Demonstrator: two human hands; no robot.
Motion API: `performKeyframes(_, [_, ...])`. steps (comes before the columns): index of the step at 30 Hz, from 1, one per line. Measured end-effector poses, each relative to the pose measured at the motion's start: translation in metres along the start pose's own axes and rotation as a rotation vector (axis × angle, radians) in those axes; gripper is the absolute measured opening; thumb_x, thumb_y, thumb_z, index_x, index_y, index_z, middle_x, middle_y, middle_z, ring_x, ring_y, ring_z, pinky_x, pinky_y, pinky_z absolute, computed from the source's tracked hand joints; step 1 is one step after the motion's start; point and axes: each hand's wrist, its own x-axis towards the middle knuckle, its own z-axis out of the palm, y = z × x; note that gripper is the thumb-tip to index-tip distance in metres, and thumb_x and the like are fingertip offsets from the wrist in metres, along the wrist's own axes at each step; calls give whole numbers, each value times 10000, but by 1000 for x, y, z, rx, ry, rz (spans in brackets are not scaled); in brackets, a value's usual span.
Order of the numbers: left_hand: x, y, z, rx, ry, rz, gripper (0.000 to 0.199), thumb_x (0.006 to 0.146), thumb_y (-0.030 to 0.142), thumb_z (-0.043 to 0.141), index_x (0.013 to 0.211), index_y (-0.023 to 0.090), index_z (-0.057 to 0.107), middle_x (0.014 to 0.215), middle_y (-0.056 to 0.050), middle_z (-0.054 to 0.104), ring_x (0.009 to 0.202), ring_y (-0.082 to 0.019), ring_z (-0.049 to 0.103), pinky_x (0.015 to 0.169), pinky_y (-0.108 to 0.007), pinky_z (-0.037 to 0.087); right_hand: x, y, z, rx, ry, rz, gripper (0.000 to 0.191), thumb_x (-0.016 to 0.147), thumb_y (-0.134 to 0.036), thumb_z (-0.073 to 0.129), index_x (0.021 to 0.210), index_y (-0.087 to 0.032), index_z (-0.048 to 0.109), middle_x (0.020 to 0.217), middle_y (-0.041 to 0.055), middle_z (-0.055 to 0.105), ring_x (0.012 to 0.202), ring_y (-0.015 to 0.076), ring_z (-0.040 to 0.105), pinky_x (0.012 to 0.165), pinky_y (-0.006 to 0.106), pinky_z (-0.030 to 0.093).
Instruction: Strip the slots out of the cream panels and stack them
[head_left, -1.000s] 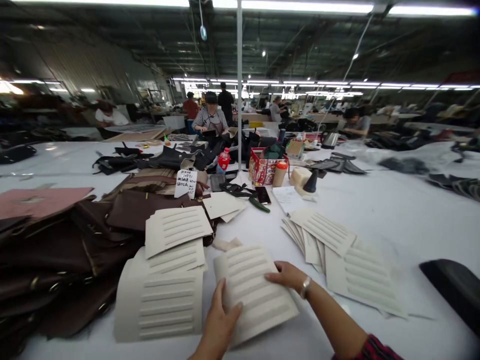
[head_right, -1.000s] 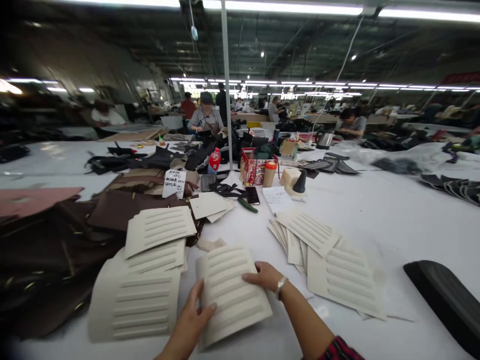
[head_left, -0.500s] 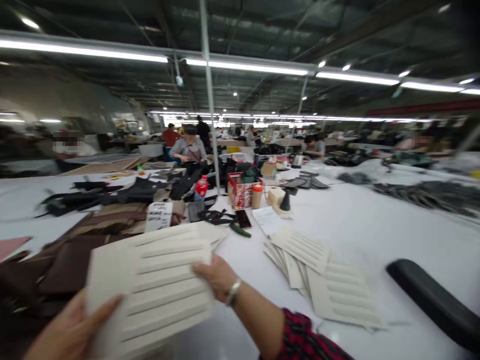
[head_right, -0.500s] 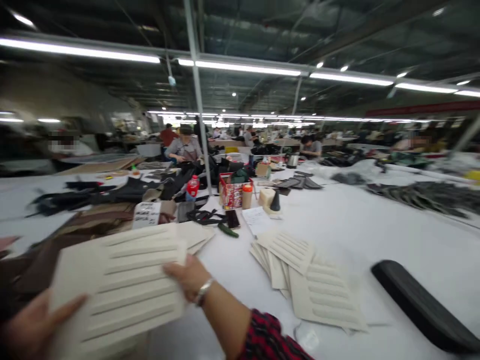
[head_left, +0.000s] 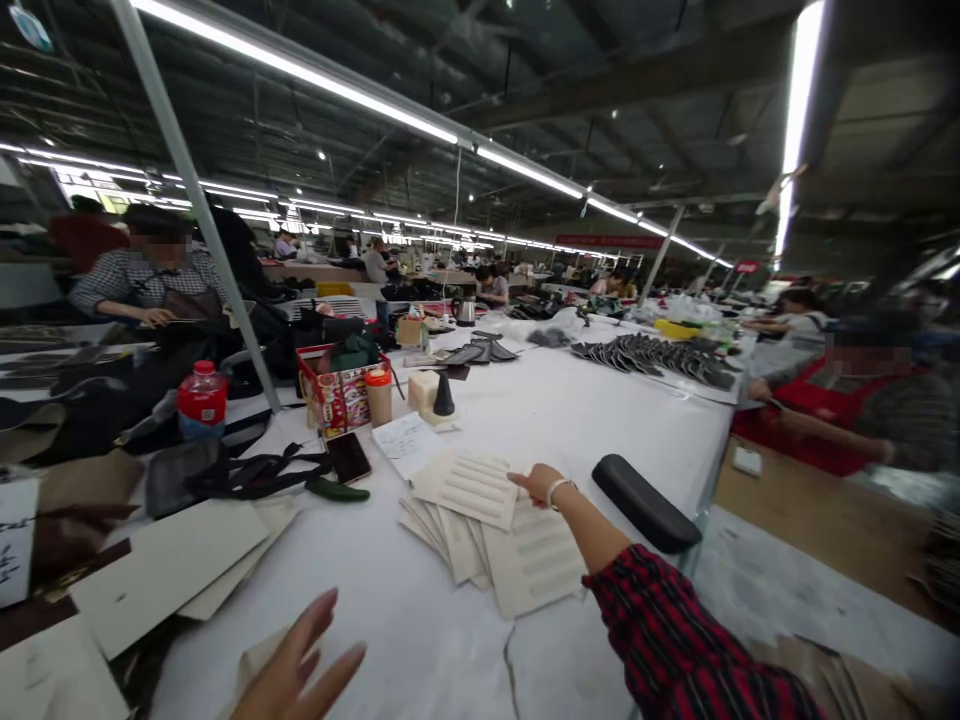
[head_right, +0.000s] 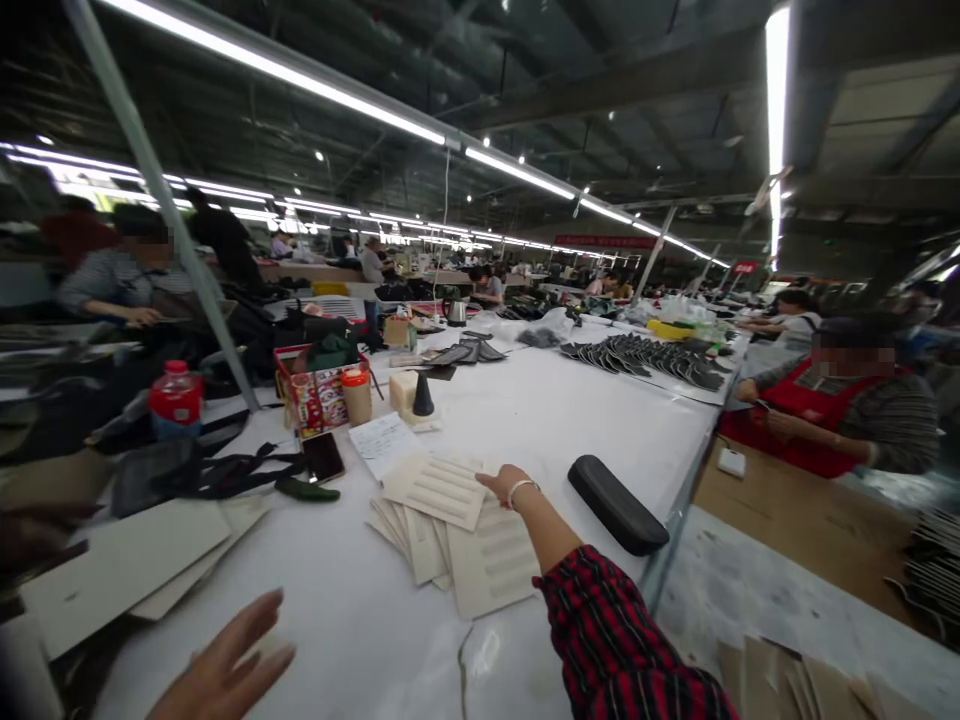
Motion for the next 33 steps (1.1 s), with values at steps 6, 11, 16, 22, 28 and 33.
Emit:
performKeyframes(6, [167, 50, 110, 266, 32, -62, 827, 661, 551, 504, 1246, 13, 275, 1268, -222, 375, 1173, -305, 355, 965, -380, 293, 39, 26, 27, 5, 31, -102, 380, 530, -526, 632, 526, -160, 529, 609, 56, 588, 613, 159, 541, 551, 247, 395])
performKeyframes(11, [188, 57, 143, 264, 126, -48, 701, 624, 509, 563, 1148, 63, 429, 1158, -182, 501, 1066, -291, 470, 897, -363, 366, 33, 14, 16, 342, 72, -224, 267, 612, -426, 593, 624, -172, 509, 507, -51, 450, 485, 77, 409, 467, 195, 326])
performKeyframes(16, [81, 60, 149, -109, -7, -53, 605, 639, 467, 587, 1142, 173, 425, 1032, -84, 597, 907, -230, 571, 789, -352, 452, 0, 58, -31, 384, 26, -530, 318, 670, -478, 525, 647, -161, 537, 584, -37, 480, 574, 95, 443, 557, 214, 358])
performKeyframes(22, [-18, 41, 246, -573, -322, -566, 551, 582, 407, 670, 1033, 174, 454, 984, -119, 602, 747, -216, 621, 523, -275, 488, 40, 129, -20, 160, 79, -503, 315, 678, -399, 561, 914, -196, 606, 1182, 72, 455, 1072, 195, 419, 845, 298, 355])
performKeyframes(28, [-4, 59, 295, -959, -393, -723, 624, 594, 352, 695, 1121, 173, 413, 936, -113, 623, 728, -197, 624, 520, -253, 497, 85, 134, 5, -16, 197, -394, 464, 800, -434, 408, 1146, -133, 478, 1198, 110, 476, 1123, 183, 397, 956, 306, 243])
performKeyframes(33, [15, 45, 273, -893, -232, -546, 663, 548, 340, 719, 1128, 184, 439, 990, -103, 623, 844, -233, 604, 690, -356, 509, 62, 108, 30, -67, 188, -409, 445, 880, -393, 191, 929, -169, 572, 961, 89, 601, 954, 179, 510, 853, 293, 324])
